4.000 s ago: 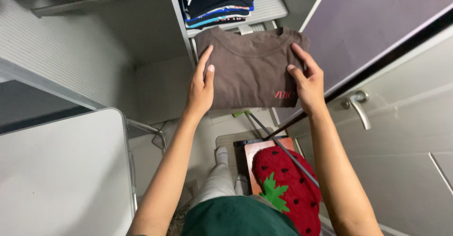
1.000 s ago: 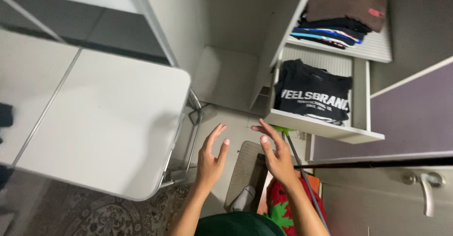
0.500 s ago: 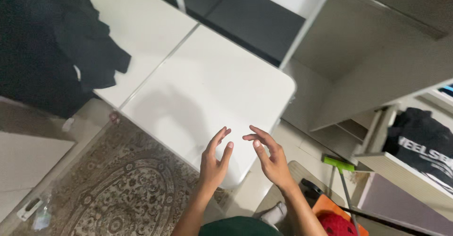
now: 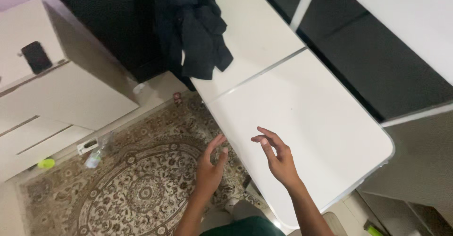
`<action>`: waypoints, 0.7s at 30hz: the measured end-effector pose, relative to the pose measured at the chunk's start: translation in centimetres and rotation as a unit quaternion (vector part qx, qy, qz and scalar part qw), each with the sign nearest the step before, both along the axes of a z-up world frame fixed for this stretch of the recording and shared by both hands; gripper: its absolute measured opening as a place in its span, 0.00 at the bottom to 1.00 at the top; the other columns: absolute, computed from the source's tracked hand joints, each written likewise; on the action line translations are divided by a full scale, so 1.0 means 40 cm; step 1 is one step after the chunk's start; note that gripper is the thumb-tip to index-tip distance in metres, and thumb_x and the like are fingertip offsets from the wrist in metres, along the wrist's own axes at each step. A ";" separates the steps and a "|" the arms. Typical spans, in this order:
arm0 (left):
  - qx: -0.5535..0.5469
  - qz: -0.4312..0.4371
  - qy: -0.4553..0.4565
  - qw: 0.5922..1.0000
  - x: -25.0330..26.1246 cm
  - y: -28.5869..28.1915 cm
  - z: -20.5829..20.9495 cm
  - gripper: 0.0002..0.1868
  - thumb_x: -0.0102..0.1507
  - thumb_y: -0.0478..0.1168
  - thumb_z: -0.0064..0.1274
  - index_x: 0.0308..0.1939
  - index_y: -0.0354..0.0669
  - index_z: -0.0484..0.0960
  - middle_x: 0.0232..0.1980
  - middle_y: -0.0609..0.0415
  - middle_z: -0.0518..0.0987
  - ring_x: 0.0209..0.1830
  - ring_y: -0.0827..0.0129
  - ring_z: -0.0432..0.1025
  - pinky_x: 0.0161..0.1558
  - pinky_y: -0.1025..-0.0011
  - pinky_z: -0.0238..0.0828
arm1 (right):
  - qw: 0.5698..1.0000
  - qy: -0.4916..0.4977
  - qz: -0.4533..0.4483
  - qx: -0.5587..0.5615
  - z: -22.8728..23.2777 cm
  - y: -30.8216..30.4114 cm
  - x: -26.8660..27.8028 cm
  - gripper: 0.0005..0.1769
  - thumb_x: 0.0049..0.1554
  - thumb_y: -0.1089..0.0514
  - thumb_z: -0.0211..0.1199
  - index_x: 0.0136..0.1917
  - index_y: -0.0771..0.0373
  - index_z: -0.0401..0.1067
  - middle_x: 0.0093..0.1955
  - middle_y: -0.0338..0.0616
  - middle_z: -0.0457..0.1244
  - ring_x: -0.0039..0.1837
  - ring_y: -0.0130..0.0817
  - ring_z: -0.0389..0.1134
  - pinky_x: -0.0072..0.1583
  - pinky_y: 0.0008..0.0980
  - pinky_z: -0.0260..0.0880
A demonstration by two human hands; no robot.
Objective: The person folds two shirts and a pair of trousers on a table and places them one by one into an open drawer.
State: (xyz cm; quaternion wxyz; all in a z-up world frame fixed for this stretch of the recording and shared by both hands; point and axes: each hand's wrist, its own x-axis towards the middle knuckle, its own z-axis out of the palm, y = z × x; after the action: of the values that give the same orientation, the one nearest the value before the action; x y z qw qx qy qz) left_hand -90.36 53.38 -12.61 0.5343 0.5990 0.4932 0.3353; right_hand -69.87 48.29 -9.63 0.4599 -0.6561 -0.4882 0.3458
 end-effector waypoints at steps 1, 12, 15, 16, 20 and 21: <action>-0.023 0.004 0.008 1.000 -0.019 0.003 0.000 0.33 0.67 0.59 0.46 0.72 0.48 0.69 0.69 0.55 0.77 0.70 0.60 0.70 0.67 0.59 0.64 | 1.000 0.001 0.004 -0.006 0.001 0.014 -0.012 0.25 0.65 0.46 0.53 0.70 0.61 0.69 0.56 0.44 0.73 0.63 0.35 0.72 0.68 0.39 0.66; -0.014 0.009 0.004 1.000 -0.068 0.221 0.010 0.33 0.67 0.57 0.48 0.72 0.46 0.69 0.69 0.52 0.77 0.71 0.58 0.68 0.70 0.57 0.59 | 0.996 0.079 0.016 0.044 -0.053 0.270 -0.097 0.23 0.66 0.54 0.55 0.72 0.62 0.66 0.61 0.46 0.70 0.66 0.35 0.69 0.68 0.39 0.67; 0.001 -0.004 -0.003 1.000 -0.057 0.333 0.002 0.31 0.68 0.55 0.48 0.71 0.45 0.71 0.68 0.51 0.78 0.71 0.59 0.68 0.70 0.58 0.60 | 0.996 0.078 0.001 0.045 -0.076 0.365 -0.092 0.23 0.66 0.54 0.55 0.72 0.62 0.67 0.61 0.46 0.70 0.65 0.35 0.70 0.68 0.38 0.67; 0.020 -0.012 -0.020 1.000 -0.050 0.373 0.002 0.30 0.68 0.54 0.49 0.71 0.44 0.70 0.67 0.51 0.79 0.70 0.59 0.70 0.70 0.59 0.61 | 0.995 0.077 -0.003 0.057 -0.074 0.397 -0.088 0.23 0.66 0.54 0.55 0.72 0.62 0.67 0.60 0.46 0.70 0.65 0.36 0.69 0.69 0.38 0.67; 0.051 -0.052 -0.030 0.997 -0.041 0.526 0.005 0.28 0.69 0.51 0.50 0.70 0.42 0.71 0.67 0.50 0.79 0.69 0.60 0.71 0.69 0.61 0.63 | 0.997 0.055 -0.043 0.044 -0.055 0.525 -0.080 0.23 0.66 0.52 0.55 0.71 0.62 0.67 0.61 0.45 0.70 0.65 0.34 0.70 0.68 0.37 0.67; 0.056 -0.056 -0.029 0.996 -0.039 0.562 0.003 0.28 0.69 0.51 0.50 0.70 0.42 0.71 0.67 0.50 0.79 0.69 0.60 0.71 0.69 0.61 0.63 | 0.996 0.066 -0.048 0.047 -0.052 0.567 -0.082 0.24 0.66 0.51 0.55 0.71 0.62 0.67 0.60 0.45 0.70 0.64 0.34 0.70 0.68 0.38 0.68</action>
State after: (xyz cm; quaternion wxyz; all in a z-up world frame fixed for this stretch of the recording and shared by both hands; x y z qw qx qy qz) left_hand -91.90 75.88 -12.49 0.5318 0.6448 0.4235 0.3494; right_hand -73.14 70.96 -11.71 0.5374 -0.6321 -0.4404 0.3432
